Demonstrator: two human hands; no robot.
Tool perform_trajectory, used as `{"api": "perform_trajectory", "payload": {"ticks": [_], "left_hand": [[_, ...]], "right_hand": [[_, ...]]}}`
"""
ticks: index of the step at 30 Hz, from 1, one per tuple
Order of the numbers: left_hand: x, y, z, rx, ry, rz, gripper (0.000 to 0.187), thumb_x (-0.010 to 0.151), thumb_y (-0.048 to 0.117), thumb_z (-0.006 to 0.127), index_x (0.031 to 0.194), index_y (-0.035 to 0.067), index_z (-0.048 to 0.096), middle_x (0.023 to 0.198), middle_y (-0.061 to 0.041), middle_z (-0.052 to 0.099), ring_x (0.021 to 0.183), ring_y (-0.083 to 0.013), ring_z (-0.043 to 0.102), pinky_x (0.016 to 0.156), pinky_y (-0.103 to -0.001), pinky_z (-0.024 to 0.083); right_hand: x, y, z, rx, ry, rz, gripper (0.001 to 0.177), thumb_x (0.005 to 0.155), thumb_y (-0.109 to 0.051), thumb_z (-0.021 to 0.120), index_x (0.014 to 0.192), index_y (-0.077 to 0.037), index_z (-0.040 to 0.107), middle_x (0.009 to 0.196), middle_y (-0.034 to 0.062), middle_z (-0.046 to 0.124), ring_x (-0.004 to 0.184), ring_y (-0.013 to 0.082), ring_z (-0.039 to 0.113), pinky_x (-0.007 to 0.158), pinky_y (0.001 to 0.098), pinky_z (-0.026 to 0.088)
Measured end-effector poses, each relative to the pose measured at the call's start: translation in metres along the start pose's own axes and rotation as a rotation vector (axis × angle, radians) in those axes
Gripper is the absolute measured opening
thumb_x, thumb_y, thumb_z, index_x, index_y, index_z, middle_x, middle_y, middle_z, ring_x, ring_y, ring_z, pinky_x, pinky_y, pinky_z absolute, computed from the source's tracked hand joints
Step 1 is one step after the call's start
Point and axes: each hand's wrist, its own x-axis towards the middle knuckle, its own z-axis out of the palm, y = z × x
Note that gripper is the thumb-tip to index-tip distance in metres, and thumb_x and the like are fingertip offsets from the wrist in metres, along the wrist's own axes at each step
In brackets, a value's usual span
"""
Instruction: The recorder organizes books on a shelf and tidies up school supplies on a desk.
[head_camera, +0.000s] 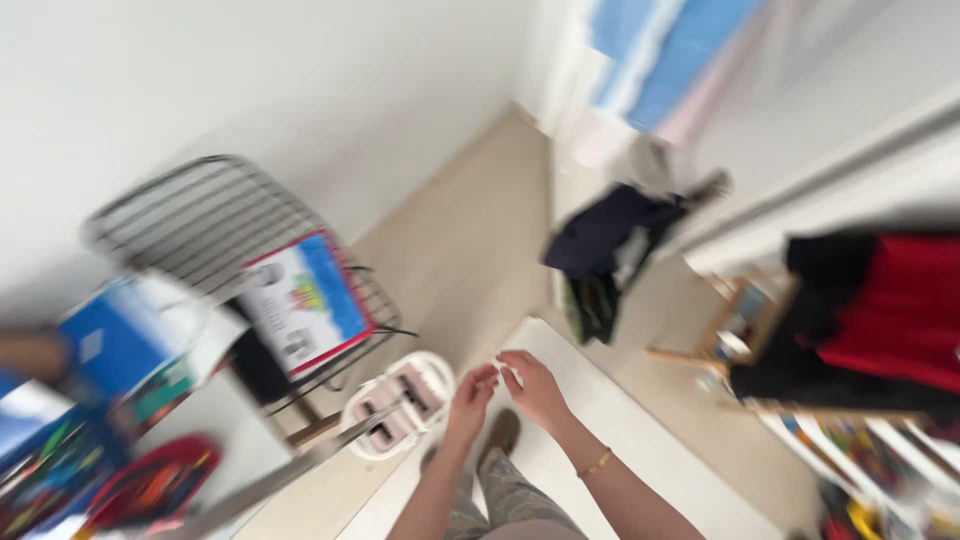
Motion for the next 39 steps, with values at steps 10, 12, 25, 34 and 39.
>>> {"api": "perform_trajectory", "payload": {"ticks": [10, 12, 25, 34, 39], "left_hand": [[-0.227, 0.135, -0.143, 0.065, 0.300, 0.248, 0.027, 0.101, 0.011, 0.059, 0.126, 0.005, 0.065, 0.116, -0.003, 0.073, 0.112, -0.0128, 0.067, 0.099, -0.030, 0.051], [-0.267, 0.141, -0.187, 0.086, 0.417, 0.240, 0.022, 0.103, 0.012, 0.061, 0.120, 0.003, 0.070, 0.107, -0.003, 0.074, 0.101, -0.0120, 0.067, 0.092, -0.030, 0.054], [-0.421, 0.197, -0.396, 0.054, 0.685, 0.347, 0.024, 0.101, 0.014, 0.060, 0.123, 0.007, 0.066, 0.112, -0.001, 0.073, 0.108, -0.0101, 0.067, 0.096, -0.027, 0.051], [-0.362, 0.208, -0.515, -0.125, 0.769, 0.324, 0.024, 0.101, 0.014, 0.061, 0.124, 0.006, 0.066, 0.114, -0.002, 0.071, 0.108, -0.0112, 0.065, 0.097, -0.028, 0.050], [-0.321, 0.201, -0.598, 0.171, 1.016, 0.207, 0.021, 0.098, 0.012, 0.064, 0.117, 0.007, 0.074, 0.103, -0.007, 0.077, 0.095, -0.0140, 0.069, 0.089, -0.030, 0.054]], "right_hand": [[-0.110, -0.195, 0.137, 0.130, -0.280, -0.449, 0.026, 0.094, -0.008, 0.066, 0.120, -0.007, 0.068, 0.116, 0.0108, 0.073, 0.100, 0.0277, 0.074, 0.081, 0.0364, 0.063], [-0.142, -0.233, 0.171, 0.178, -0.318, -0.471, 0.028, 0.094, -0.006, 0.066, 0.122, -0.007, 0.067, 0.116, 0.0110, 0.073, 0.098, 0.0263, 0.075, 0.080, 0.0349, 0.064], [-0.179, -0.363, 0.385, 0.206, -0.383, -0.498, 0.027, 0.095, -0.009, 0.067, 0.121, -0.005, 0.067, 0.117, 0.0101, 0.074, 0.096, 0.0208, 0.075, 0.078, 0.0325, 0.062], [-0.023, -0.338, 0.542, 0.220, -0.422, -0.453, 0.023, 0.095, -0.011, 0.068, 0.118, -0.006, 0.071, 0.111, 0.0074, 0.077, 0.096, 0.0181, 0.075, 0.080, 0.0308, 0.060], [0.105, -0.285, 0.694, 0.167, -0.418, -0.157, 0.029, 0.092, -0.027, 0.076, 0.113, -0.006, 0.075, 0.102, 0.0121, 0.079, 0.096, 0.0232, 0.074, 0.083, 0.0343, 0.058]]}}
